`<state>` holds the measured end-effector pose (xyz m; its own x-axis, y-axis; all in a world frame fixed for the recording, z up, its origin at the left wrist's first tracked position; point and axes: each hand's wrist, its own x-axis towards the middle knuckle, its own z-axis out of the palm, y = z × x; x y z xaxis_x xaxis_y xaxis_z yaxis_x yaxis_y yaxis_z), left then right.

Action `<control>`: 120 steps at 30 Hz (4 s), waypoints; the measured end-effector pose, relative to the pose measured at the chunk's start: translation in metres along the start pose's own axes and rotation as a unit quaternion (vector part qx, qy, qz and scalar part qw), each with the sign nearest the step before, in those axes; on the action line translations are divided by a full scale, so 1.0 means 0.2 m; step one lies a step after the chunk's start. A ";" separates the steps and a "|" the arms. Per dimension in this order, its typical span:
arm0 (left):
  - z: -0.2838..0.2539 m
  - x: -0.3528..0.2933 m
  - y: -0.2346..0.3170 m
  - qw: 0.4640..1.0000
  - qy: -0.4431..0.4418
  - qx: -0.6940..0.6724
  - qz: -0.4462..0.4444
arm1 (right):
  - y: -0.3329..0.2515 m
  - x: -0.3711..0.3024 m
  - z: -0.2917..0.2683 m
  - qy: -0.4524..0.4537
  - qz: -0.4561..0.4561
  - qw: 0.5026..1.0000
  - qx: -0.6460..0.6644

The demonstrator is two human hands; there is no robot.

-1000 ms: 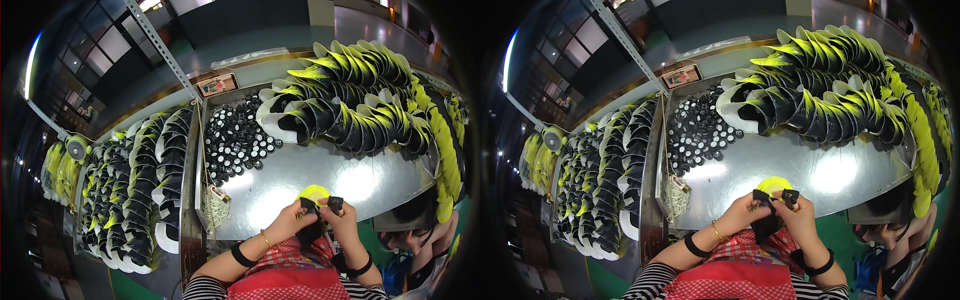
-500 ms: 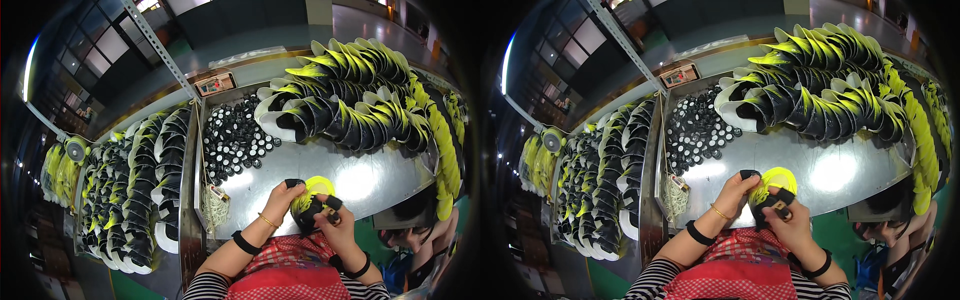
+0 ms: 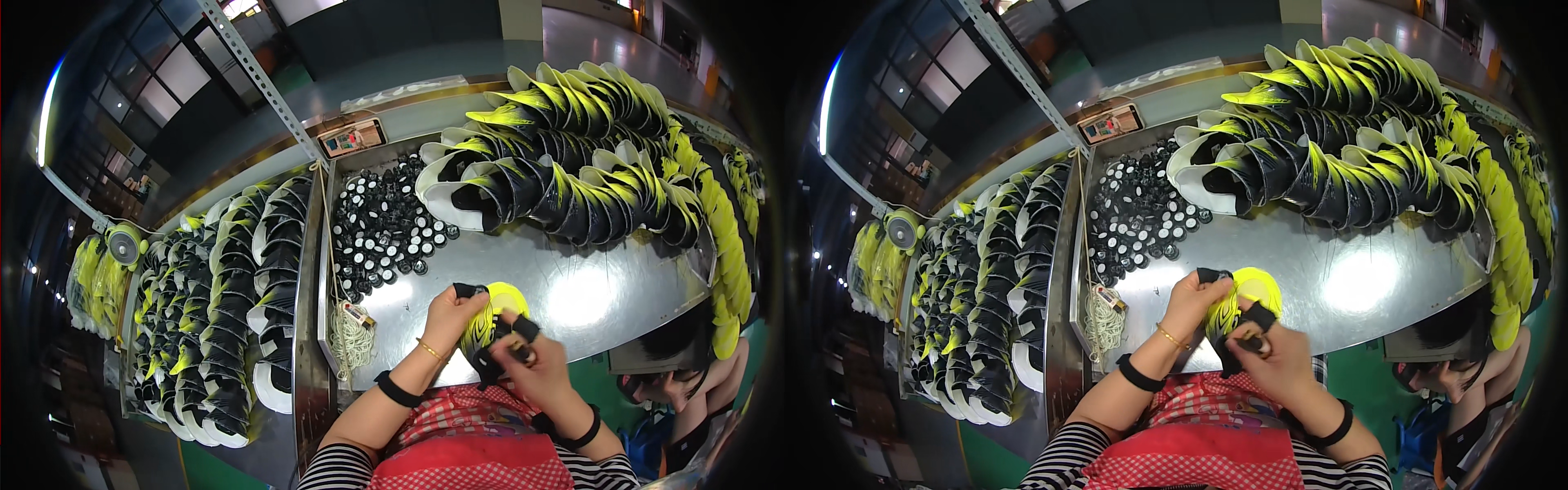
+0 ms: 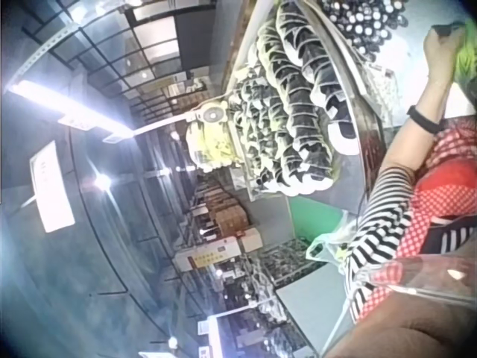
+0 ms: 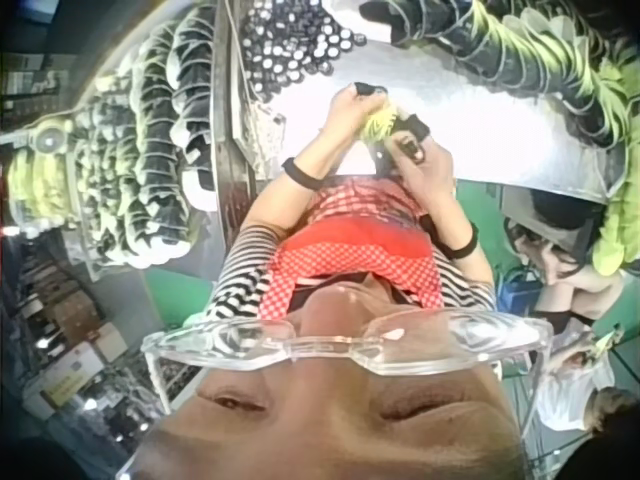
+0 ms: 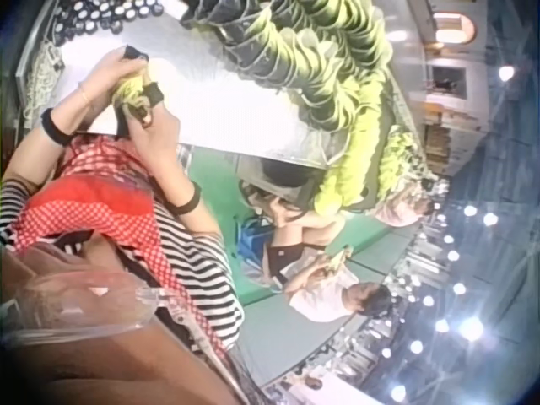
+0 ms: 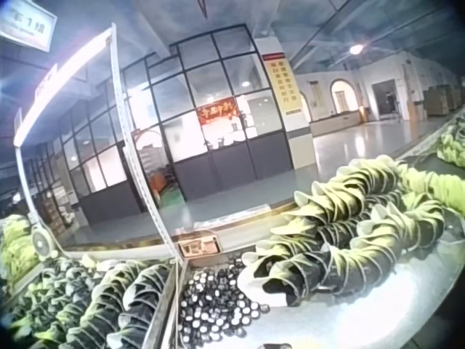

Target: Trimming and inspecting shoe upper components at a manufacturing workstation.

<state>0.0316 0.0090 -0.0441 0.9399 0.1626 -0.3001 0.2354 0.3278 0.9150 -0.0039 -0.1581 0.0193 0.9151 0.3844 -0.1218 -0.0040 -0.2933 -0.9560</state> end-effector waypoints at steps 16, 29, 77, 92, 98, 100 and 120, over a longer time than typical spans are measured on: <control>-0.01 -0.22 -0.04 0.979 -0.158 0.125 0.038 | 0.16 0.05 -0.04 0.144 -0.235 0.959 -0.066; -0.09 -0.35 -0.16 0.931 -0.283 0.062 -0.223 | 0.35 0.08 0.04 0.250 -0.190 0.947 0.059; -0.14 -0.37 0.25 0.967 -0.146 -0.162 -0.129 | -0.03 0.09 -0.14 -0.043 -0.319 0.899 -0.298; -0.18 -0.77 0.47 0.983 -0.030 0.181 -0.014 | -0.12 0.22 0.14 -0.013 -0.368 0.915 -0.163; -0.41 -0.98 0.72 0.850 0.381 0.256 0.258 | -0.12 0.34 0.22 0.028 -0.346 0.935 -0.066; -0.58 -1.01 0.79 0.696 0.492 0.513 0.101 | -0.07 0.37 0.22 0.032 -0.242 0.970 -0.016; -1.16 -0.92 0.45 0.928 0.351 -0.126 -0.006 | -0.07 1.11 0.22 0.194 -0.187 0.905 -0.328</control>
<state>-0.1776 0.2238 0.0319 0.5240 0.6951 -0.4922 0.0965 0.5258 0.8451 0.1807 -0.0304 -0.0056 0.8760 0.2649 0.4029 0.4596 -0.7116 -0.5314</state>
